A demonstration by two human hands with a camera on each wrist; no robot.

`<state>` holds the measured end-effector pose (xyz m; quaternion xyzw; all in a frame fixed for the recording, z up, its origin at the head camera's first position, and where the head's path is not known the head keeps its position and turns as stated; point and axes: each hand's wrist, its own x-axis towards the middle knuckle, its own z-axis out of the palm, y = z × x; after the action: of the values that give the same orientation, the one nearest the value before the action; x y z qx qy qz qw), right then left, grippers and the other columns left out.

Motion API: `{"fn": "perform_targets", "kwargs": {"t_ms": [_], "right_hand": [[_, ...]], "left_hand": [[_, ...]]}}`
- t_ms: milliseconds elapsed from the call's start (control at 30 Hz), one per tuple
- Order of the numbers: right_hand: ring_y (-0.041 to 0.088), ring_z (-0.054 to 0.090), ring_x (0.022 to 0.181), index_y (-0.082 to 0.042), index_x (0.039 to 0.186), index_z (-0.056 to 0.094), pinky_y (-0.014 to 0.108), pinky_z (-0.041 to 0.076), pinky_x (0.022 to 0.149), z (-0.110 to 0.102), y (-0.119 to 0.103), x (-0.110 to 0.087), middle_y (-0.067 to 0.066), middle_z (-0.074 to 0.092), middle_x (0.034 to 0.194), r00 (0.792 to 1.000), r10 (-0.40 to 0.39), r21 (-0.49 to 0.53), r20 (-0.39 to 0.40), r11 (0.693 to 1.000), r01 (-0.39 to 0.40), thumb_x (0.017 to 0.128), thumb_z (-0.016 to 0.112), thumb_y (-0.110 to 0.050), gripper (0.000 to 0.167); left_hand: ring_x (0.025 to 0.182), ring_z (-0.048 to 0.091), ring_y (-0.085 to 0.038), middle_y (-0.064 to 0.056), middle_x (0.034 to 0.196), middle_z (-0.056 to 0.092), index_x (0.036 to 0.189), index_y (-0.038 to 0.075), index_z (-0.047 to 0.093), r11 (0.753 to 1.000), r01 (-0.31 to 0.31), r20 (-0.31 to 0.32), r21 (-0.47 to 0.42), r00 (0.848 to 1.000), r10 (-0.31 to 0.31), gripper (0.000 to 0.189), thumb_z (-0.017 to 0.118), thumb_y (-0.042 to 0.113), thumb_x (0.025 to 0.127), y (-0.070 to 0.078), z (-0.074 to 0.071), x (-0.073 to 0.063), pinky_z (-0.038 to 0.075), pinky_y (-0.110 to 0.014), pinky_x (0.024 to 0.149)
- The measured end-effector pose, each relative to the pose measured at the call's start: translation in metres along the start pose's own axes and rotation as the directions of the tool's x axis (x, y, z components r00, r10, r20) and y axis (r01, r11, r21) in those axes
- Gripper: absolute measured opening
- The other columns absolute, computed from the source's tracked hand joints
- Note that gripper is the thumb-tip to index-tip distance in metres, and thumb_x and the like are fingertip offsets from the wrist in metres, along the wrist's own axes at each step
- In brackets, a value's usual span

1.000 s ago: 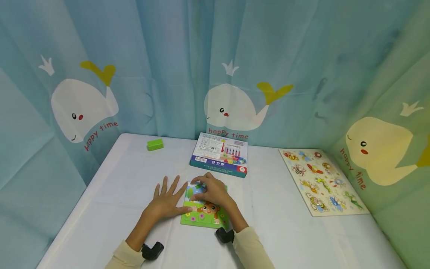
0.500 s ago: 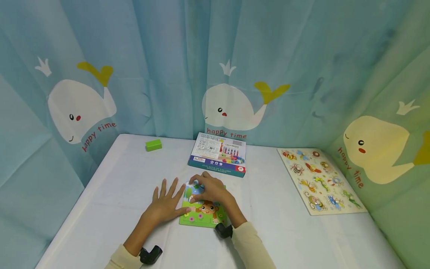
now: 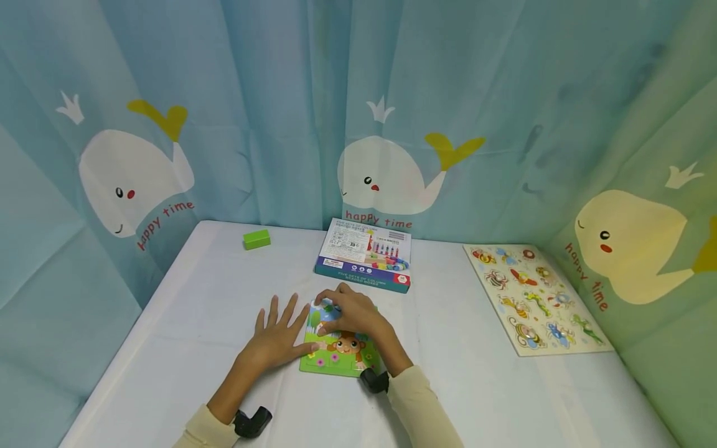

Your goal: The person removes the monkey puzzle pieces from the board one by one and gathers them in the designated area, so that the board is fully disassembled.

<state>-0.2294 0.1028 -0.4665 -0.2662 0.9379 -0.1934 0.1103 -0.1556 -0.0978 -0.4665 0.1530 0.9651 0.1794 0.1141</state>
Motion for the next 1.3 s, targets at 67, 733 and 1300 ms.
{"fn": "perform_targets", "kwargs": {"t_ms": [67,733,1300], "right_hand": [[0.014,0.049,0.079,-0.033,0.125,0.060,0.025,0.045,0.068,-0.001,0.000,0.000,0.002,0.053,0.103,1.000,-0.008,-0.014,0.003,1.000,0.008,0.072,0.081,-0.050,0.059],[0.014,0.054,0.051,-0.016,0.124,0.067,0.021,0.047,0.047,-0.021,0.020,0.013,0.005,0.055,0.066,0.972,-0.179,0.292,0.153,0.948,0.129,0.100,0.049,-0.002,0.033],[0.011,0.053,0.065,-0.025,0.117,0.066,0.023,0.046,0.063,-0.017,0.015,0.023,0.003,0.055,0.092,0.981,-0.148,0.144,0.128,0.981,0.129,0.104,0.044,-0.011,0.029]], "left_hand": [[0.146,0.002,-0.055,-0.020,0.163,0.012,0.154,0.011,0.030,1.000,0.001,0.004,0.009,1.000,-0.001,0.082,0.059,0.056,0.091,0.000,0.002,0.001,0.009,-0.073,0.112],[0.115,0.059,-0.030,-0.013,0.125,0.060,0.119,0.009,0.069,0.842,-0.246,-0.166,0.481,0.917,0.363,0.055,0.080,0.040,0.075,0.049,0.008,-0.028,0.054,-0.042,0.092],[0.145,0.034,-0.033,-0.009,0.160,0.030,0.149,0.011,0.042,0.866,-0.467,0.116,0.179,0.884,0.453,0.061,0.061,0.036,0.096,0.037,0.012,-0.023,0.040,-0.045,0.111]]}}
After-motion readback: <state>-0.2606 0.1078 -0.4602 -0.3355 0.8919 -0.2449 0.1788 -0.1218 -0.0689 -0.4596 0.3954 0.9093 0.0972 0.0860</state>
